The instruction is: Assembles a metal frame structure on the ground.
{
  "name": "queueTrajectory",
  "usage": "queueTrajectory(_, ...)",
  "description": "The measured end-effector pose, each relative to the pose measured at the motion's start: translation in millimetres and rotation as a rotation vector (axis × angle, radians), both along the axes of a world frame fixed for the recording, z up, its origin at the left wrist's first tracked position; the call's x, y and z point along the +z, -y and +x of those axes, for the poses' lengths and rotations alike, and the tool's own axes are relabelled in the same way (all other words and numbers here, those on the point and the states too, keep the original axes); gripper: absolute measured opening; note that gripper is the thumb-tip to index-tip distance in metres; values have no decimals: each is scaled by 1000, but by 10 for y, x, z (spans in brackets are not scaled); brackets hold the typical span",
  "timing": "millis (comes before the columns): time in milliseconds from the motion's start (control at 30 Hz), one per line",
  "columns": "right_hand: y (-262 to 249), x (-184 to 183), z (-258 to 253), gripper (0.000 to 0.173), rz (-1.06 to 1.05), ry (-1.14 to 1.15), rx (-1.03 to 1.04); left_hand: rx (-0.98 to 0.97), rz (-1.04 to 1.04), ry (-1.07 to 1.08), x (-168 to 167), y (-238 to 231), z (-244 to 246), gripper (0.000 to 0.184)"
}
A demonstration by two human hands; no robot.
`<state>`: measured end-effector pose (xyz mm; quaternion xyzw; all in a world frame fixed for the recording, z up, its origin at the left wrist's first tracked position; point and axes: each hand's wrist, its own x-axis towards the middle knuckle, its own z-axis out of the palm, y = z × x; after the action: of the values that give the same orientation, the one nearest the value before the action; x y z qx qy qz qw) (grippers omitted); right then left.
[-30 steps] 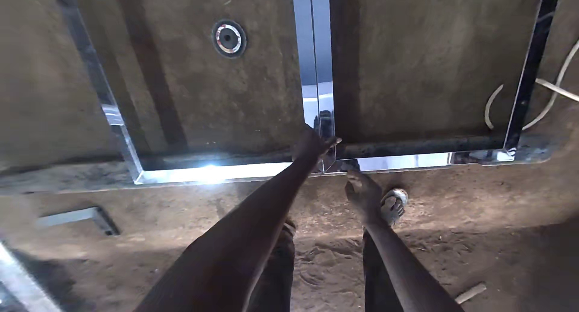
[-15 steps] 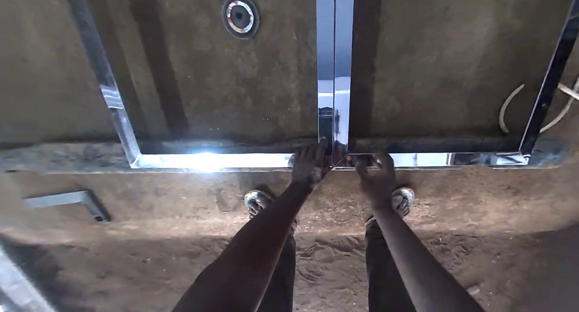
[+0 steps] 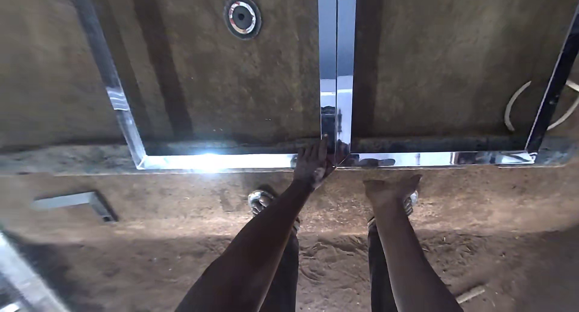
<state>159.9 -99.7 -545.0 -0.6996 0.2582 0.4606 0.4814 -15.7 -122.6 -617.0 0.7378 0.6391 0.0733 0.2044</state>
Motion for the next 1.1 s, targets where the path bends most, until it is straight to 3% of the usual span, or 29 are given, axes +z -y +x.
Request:
queueTrajectory(100, -16, -38, 81, 114, 159, -133, 53, -12, 17, -8, -25, -4, -4, 83)
queueTrajectory(200, 32, -24, 59, 99, -2, -7, 97, -16, -3, 3, -11, -14, 6, 82)
queueTrajectory(267, 34, -31, 32, 92, 14, -5, 85, -12, 17, 4, -29, 1, -8, 83)
queueTrajectory(367, -32, -63, 32, 108, 190, -133, 48, -10, 26, 8, -57, -15, -16, 83)
queueTrajectory(500, 78, -73, 22, 96, -35, 11, 75, -22, -10, -6, -14, -42, -5, 88)
queueTrajectory(600, 60, -83, 90, 109, 206, -164, 57, -26, -1, -10, -19, -34, -4, 87)
queueTrajectory(667, 56, -98, 122, 110, 247, -231, 38, -24, -1, -11, -26, 3, -5, 88)
queueTrajectory(833, -57, -84, 75, 100, 57, -81, 37, 20, -50, -44, -39, 35, 58, 92)
queueTrajectory(967, -166, -72, 64, 108, 122, -181, 74, 67, -127, -37, 8, 2, 122, 83)
queueTrajectory(1100, -145, -62, 64, 103, 119, -134, 90, 52, -113, -22, 1, 11, 109, 78)
